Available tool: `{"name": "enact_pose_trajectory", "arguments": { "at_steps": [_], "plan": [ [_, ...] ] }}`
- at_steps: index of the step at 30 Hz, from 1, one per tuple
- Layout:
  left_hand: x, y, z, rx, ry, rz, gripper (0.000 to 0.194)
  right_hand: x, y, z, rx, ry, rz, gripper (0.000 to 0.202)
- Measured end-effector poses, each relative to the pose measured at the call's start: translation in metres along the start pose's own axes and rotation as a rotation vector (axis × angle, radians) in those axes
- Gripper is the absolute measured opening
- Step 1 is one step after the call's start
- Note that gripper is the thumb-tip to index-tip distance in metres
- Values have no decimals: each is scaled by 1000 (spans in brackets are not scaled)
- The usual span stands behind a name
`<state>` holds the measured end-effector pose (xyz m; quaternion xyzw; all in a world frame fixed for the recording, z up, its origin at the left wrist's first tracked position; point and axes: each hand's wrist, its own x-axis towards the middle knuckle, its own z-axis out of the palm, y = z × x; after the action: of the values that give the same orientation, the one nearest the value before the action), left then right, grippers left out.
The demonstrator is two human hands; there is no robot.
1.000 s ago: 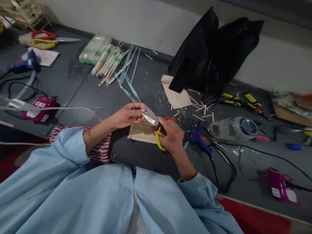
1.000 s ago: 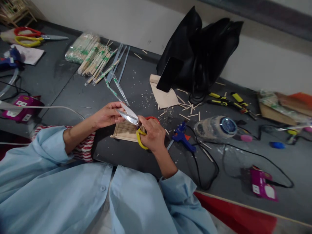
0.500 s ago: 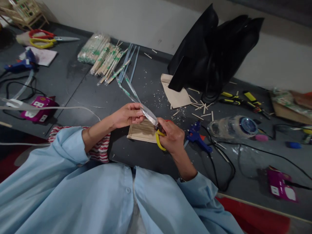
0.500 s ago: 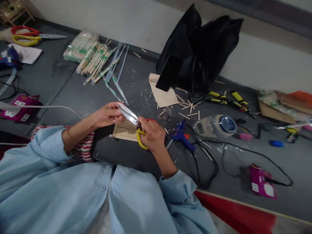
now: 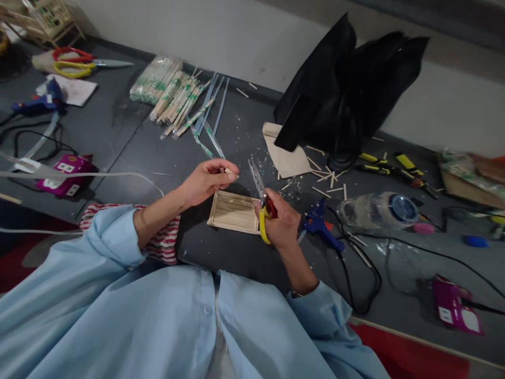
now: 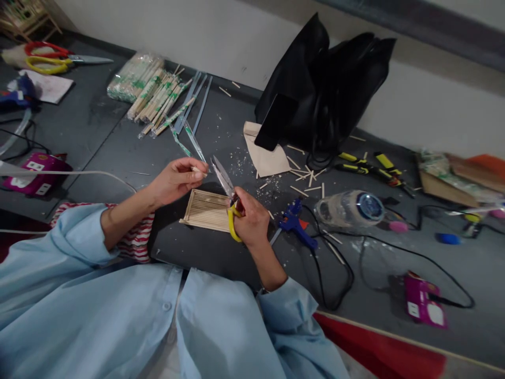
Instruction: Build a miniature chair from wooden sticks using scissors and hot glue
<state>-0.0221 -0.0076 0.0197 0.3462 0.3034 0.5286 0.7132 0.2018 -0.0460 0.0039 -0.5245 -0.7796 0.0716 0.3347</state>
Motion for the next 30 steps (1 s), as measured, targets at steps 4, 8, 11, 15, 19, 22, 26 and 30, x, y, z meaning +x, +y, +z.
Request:
{"name": "enact_pose_trajectory", "arguments": {
  "at_steps": [4,8,11,15,19,22,26,30],
  "plan": [
    [-1,1,1,72,-24,-32,23,0,0,0,5,-1,-7,34],
    [-1,-2,-1,132,7,1,26,1,0,1,9,0,-22,34],
    [-1,-6,-5,227,15,65,29,0,0,0,16,-28,-17,34],
    [1,-9,-8,355,0,200,26,0,-1,-1,7,-74,1,34],
    [2,-8,-8,415,-9,242,24,-1,1,-1,-22,-76,-21,36],
    [3,-7,-8,449,-18,283,24,0,2,-1,-29,-92,-31,39],
    [3,-7,-8,576,-22,377,21,0,2,-1,-45,-125,-67,41],
    [3,-8,-9,694,-11,482,22,-1,2,-1,-87,-135,-109,42]
  ]
}}
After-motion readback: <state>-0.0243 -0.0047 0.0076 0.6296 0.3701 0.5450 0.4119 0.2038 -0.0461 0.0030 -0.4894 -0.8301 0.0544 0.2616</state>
